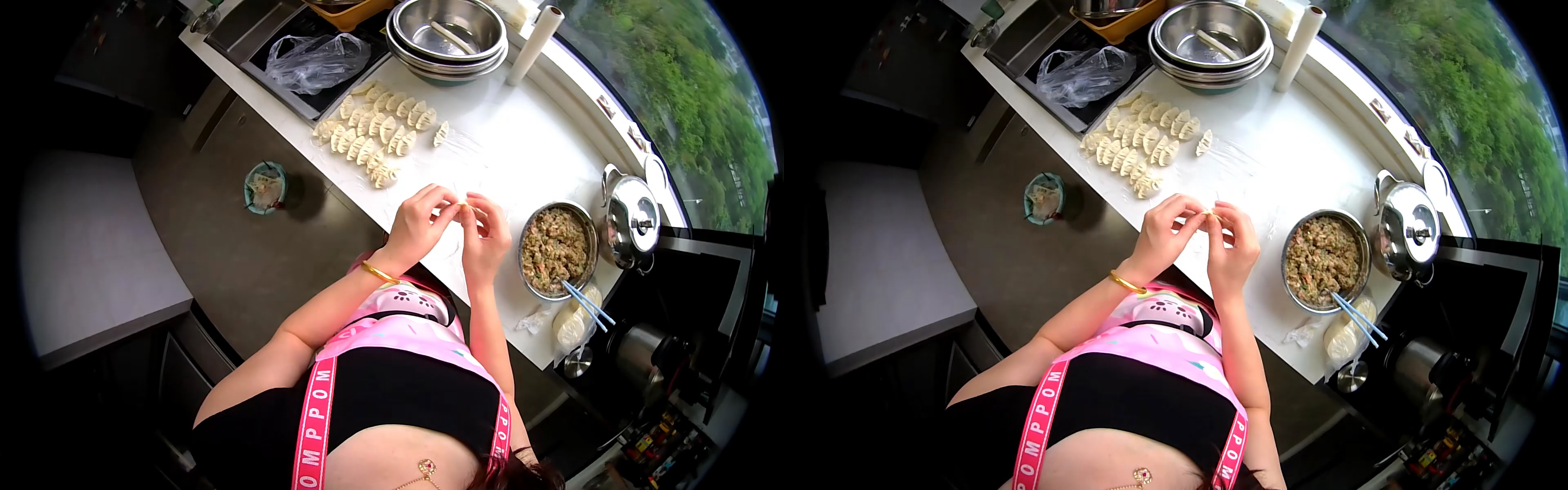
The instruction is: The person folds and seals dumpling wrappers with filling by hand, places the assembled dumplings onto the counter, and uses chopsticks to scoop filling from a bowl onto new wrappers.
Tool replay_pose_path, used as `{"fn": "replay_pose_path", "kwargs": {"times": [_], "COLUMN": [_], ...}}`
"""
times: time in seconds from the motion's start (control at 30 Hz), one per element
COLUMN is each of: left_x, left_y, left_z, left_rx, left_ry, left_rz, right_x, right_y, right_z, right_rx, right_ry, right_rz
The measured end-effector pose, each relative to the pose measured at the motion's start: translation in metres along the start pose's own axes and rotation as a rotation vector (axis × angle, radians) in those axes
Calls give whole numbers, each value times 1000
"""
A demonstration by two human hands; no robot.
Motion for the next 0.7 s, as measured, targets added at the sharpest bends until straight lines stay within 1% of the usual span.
{"fn": "replay_pose_path", "kwargs": {"times": [0.03, 0.07, 0.1, 0.17, 0.27, 0.3, 0.37, 0.4, 0.43, 0.5, 0.57, 0.63, 0.67, 0.7], "left_x": [12, 31, 50, 88, 154, 166, 186, 199, 207, 216, 224, 220, 220, 205], "left_y": [-4, -6, -7, -10, -6, -2, 4, 8, 11, 16, 18, 17, 15, 11], "left_z": [-3, -6, -9, -16, -33, -42, -54, -61, -68, -78, -81, -83, -80, -76], "left_rx": [3, -29, -27, -115, -130, -119, -173, -204, -191, -228, -184, -153, -119, -108], "left_ry": [-79, -81, -84, -114, -160, -155, -152, -116, -113, 3, -30, 127, 99, 99], "left_rz": [18, -22, -22, -116, -155, -153, -226, -220, -221, -317, -323, -462, -469, -470], "right_x": [-4, -8, -17, -37, -44, -49, -53, -56, -57, -54, -53, -54, -55, -55], "right_y": [6, 10, 10, 2, -14, -20, -34, -40, -45, -54, -61, -68, -71, -76], "right_z": [0, 1, 2, 5, 13, 15, 23, 27, 32, 40, 48, 54, 57, 60], "right_rx": [6, 10, 10, 3, -43, -60, -59, -76, -93, -122, -189, -207, -207, -205], "right_ry": [55, 110, 113, 196, 279, 316, 305, 329, 352, 366, 421, 438, 440, 442], "right_rz": [19, 37, 39, 135, 175, 188, 243, 270, 296, 316, 315, 313, 320, 326]}}
Point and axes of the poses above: each hand's wrist, its own z-axis away from the middle knuckle, its own y-axis out of the palm, x = y × z, the point moved 2 cm from there along -z, towards the middle knuckle, and after that the axes turned 15 degrees about -x, right-handed, at the moved point
